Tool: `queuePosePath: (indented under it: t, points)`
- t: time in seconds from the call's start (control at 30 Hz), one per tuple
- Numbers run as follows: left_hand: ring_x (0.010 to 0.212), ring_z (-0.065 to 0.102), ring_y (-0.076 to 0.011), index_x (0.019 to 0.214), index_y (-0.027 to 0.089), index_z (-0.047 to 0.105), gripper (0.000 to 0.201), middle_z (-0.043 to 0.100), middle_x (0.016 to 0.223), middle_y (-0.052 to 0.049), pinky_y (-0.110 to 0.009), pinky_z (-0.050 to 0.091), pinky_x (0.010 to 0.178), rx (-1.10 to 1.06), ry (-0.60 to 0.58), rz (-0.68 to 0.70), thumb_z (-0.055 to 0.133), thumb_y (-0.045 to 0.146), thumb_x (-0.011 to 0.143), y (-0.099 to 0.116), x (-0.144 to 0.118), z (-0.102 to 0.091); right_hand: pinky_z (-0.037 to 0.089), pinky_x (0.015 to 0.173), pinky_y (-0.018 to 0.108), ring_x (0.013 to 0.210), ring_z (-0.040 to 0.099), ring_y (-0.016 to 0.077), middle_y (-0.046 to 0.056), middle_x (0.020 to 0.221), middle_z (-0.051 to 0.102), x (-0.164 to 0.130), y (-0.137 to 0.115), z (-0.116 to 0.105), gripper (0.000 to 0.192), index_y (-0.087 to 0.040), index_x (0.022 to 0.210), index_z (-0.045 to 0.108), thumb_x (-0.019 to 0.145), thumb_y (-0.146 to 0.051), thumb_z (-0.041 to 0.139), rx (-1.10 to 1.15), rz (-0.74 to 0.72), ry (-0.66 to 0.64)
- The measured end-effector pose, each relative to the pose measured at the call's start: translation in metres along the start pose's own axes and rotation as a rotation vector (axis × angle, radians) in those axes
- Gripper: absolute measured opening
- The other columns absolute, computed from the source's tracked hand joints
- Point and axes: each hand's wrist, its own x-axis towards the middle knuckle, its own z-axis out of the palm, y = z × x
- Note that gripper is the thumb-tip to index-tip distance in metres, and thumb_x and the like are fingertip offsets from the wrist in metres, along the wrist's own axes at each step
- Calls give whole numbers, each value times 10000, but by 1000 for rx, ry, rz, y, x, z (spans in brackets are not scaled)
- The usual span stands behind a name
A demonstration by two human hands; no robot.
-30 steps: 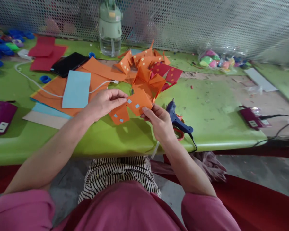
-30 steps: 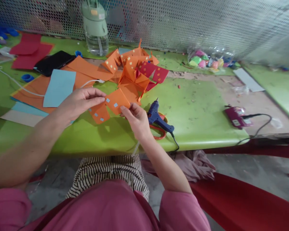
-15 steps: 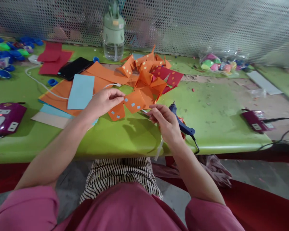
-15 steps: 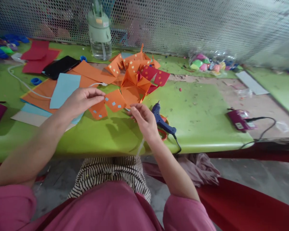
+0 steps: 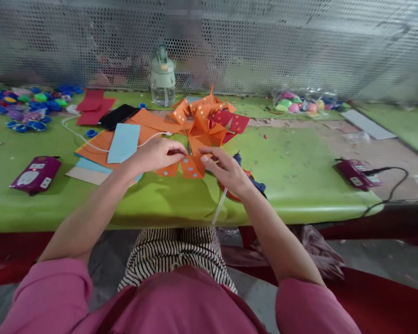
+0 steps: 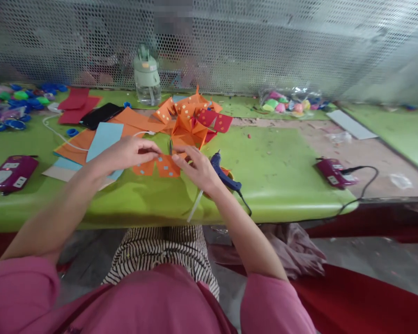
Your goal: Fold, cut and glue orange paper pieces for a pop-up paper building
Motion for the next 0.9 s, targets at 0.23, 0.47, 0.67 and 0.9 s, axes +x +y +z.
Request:
queuePosePath:
  t: [0.23, 0.47, 0.67, 0.9]
  points:
    - [958, 666, -174, 1023, 225, 696, 169, 732, 1075, -40, -315, 500, 886, 61, 393, 89, 589, 244, 894, 32, -19, 4, 389, 585, 269, 622, 488, 104, -6, 727, 604, -5, -4, 2, 249, -192, 854, 633, 895, -436, 603, 93, 74, 44]
    - [818, 629, -136, 1067, 204, 591, 331, 676, 1034, -49, -255, 515, 691, -638, 362, -230, 687, 424, 838, 47, -62, 61, 389, 497, 248, 554, 453, 81, -26, 746, 539, -10, -9, 3, 314, -227, 887, 578, 854, -530, 657, 402, 28, 270]
    - [655, 491, -82, 949, 209, 598, 353, 645, 899, 2, -214, 396, 562, -1042, 380, -300, 766, 404, 706, 52, -47, 86, 423, 529, 249, 771, 557, 126, 60, 1087, 627, -18, -19, 8, 279, -230, 870, 616, 891, -507, 628, 248, -64, 292]
    - [562, 404, -71, 787, 206, 594, 200, 525, 651, 56, -221, 350, 531, -1124, 456, -252, 743, 321, 720, 50, -41, 91, 457, 592, 270, 931, 593, 173, 69, 1072, 654, -24, -27, 10, 140, -228, 879, 631, 930, -356, 607, 113, -204, 306]
